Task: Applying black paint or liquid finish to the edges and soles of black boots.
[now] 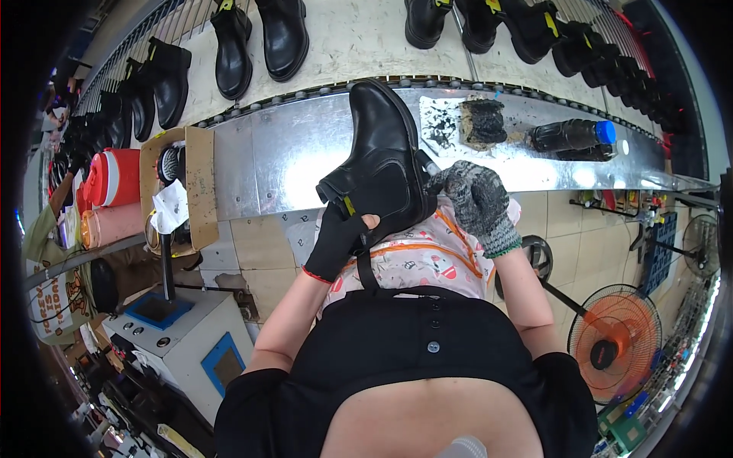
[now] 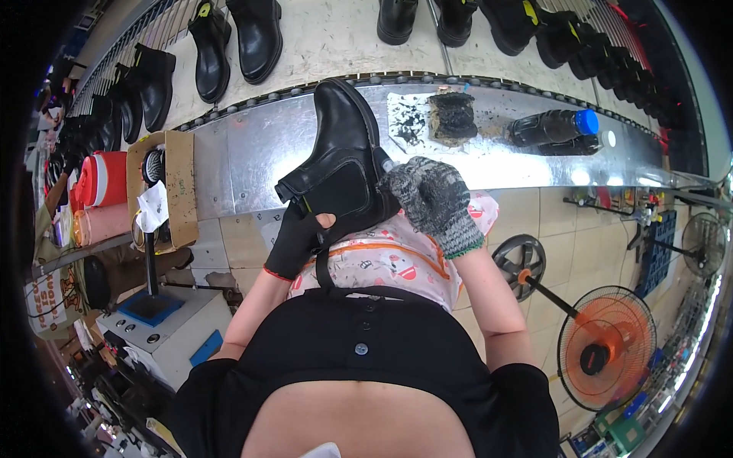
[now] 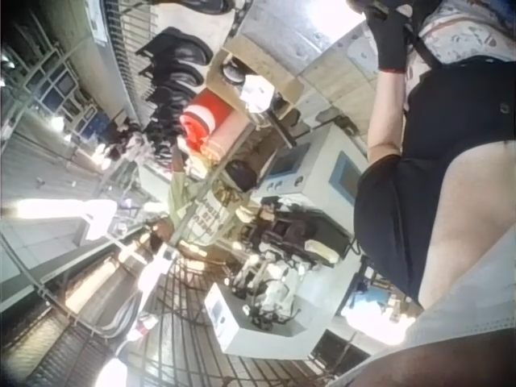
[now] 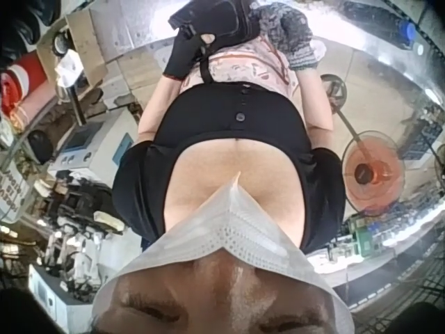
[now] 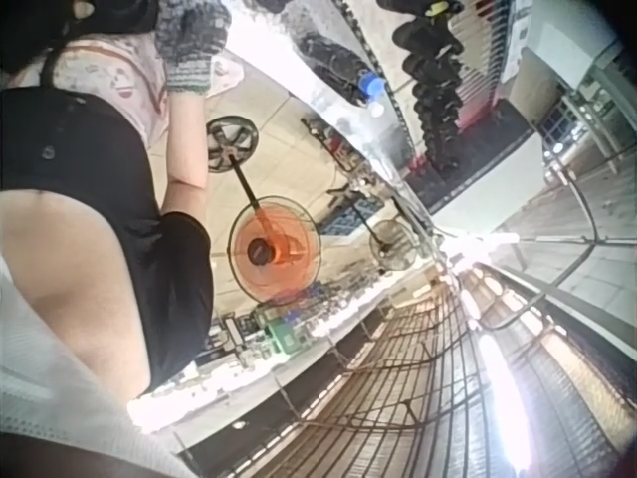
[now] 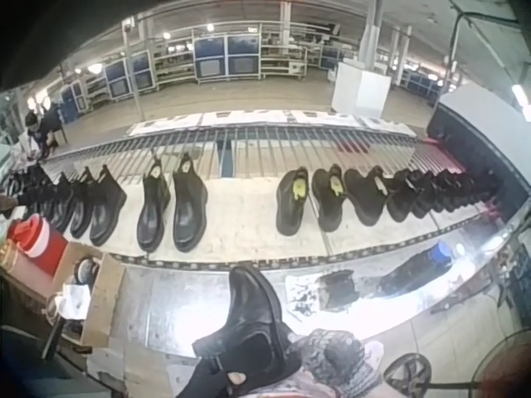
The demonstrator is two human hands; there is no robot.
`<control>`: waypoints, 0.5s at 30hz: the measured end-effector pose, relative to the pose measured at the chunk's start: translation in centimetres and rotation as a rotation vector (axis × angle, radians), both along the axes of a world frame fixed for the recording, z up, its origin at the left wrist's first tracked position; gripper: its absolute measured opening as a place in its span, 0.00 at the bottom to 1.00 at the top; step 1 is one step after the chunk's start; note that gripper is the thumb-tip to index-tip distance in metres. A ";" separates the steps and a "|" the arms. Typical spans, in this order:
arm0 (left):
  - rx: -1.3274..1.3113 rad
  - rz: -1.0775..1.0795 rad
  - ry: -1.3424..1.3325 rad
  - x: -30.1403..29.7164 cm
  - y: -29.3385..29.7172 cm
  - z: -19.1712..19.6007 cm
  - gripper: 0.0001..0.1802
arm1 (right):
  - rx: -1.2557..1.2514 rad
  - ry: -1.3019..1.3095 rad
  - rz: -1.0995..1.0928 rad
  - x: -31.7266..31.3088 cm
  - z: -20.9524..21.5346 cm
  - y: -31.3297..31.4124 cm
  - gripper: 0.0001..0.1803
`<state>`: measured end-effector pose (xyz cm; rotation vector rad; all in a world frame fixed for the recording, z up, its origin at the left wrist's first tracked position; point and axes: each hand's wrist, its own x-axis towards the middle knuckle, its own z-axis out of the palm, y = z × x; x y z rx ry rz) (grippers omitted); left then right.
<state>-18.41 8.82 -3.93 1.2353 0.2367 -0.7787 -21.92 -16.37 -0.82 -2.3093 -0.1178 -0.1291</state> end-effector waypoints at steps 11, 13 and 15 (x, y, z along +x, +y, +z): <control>-0.070 0.076 0.031 -0.2 -1.8 1.9 0.23 | -0.195 -0.028 0.076 -2.5 0.5 -0.5 0.15; -0.073 0.047 0.036 -0.2 -1.6 1.6 0.22 | -0.182 0.004 0.082 -2.8 0.7 -0.8 0.15; -0.077 0.016 0.040 -0.1 -1.6 1.5 0.22 | -0.117 0.081 0.081 -3.1 1.3 -1.2 0.16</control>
